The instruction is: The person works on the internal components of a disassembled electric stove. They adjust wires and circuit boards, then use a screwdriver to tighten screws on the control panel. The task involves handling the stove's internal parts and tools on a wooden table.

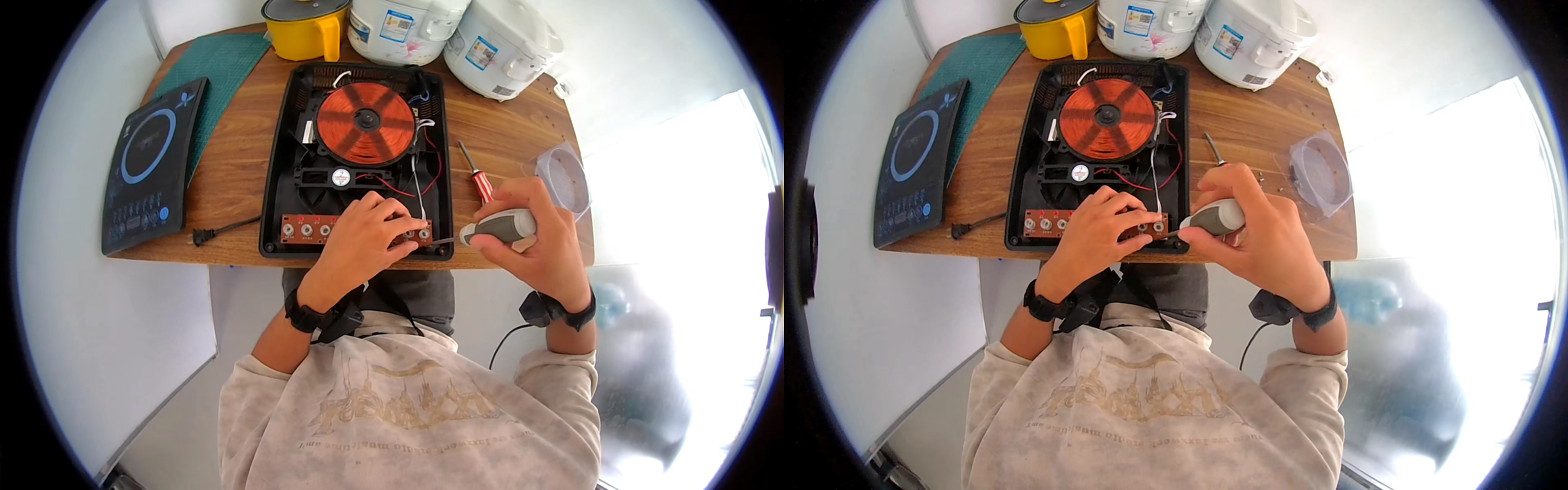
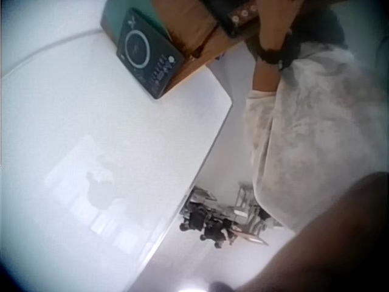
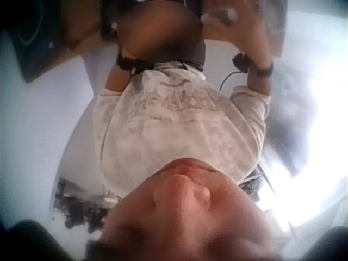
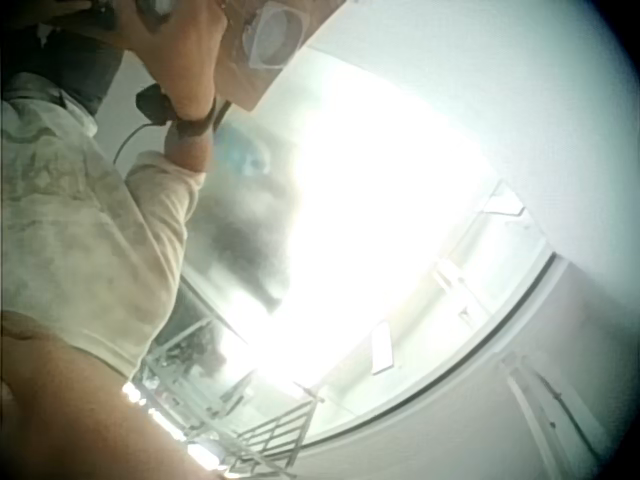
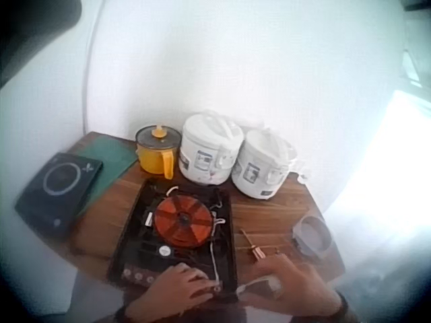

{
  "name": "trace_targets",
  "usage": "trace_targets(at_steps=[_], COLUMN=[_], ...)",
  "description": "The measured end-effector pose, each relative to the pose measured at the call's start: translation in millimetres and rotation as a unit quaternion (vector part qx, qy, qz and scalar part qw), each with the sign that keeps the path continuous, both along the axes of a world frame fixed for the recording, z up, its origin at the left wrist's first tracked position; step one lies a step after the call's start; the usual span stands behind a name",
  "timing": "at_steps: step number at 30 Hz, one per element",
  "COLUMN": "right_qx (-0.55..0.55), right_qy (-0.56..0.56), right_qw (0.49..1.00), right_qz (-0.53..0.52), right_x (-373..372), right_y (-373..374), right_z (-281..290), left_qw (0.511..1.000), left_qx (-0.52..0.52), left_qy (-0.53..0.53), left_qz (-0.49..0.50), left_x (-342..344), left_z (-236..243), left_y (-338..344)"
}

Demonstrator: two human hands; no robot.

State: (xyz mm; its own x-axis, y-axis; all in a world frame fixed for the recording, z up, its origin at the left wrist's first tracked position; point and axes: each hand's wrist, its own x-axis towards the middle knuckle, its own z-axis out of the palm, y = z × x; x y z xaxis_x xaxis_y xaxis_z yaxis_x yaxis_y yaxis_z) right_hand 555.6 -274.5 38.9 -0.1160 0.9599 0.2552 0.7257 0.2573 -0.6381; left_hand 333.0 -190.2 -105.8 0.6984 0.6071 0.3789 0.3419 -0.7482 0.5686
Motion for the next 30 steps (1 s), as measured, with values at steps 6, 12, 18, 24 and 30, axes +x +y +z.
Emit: trace_targets(at_steps=[6, 12, 18, 24, 30], right_qx=[0.047, 0.041, 0.032, 0.017, 0.009], right_qy=[0.003, 0.004, 0.018, 0.019, 0.016], right_qw=[0.998, 0.996, 0.997, 0.998, 1.0], right_qz=[-0.051, -0.074, -0.068, -0.055, -0.023], right_x=[25.2, 48.5, 69.9, 71.9, 67.1], right_y=[-23.5, -31.9, -19.8, 9.8, 34.4], right_z=[13.6, 23.9, 19.4, 5.6, -14.2], left_qw=[0.999, 0.996, 0.999, 0.998, 0.998], left_qx=[0.019, 0.072, 0.009, -0.018, -0.021], left_qy=[0.035, 0.051, 0.016, -0.019, -0.031], left_qz=[0.0, -0.021, -0.037, -0.049, -0.044], left_x=[11.8, 33.8, 50.3, 52.1, 46.9], left_z=[10.7, 26.6, 26.8, 8.7, -5.2], left_y=[-12.1, -14.6, -0.4, 30.1, 50.2])
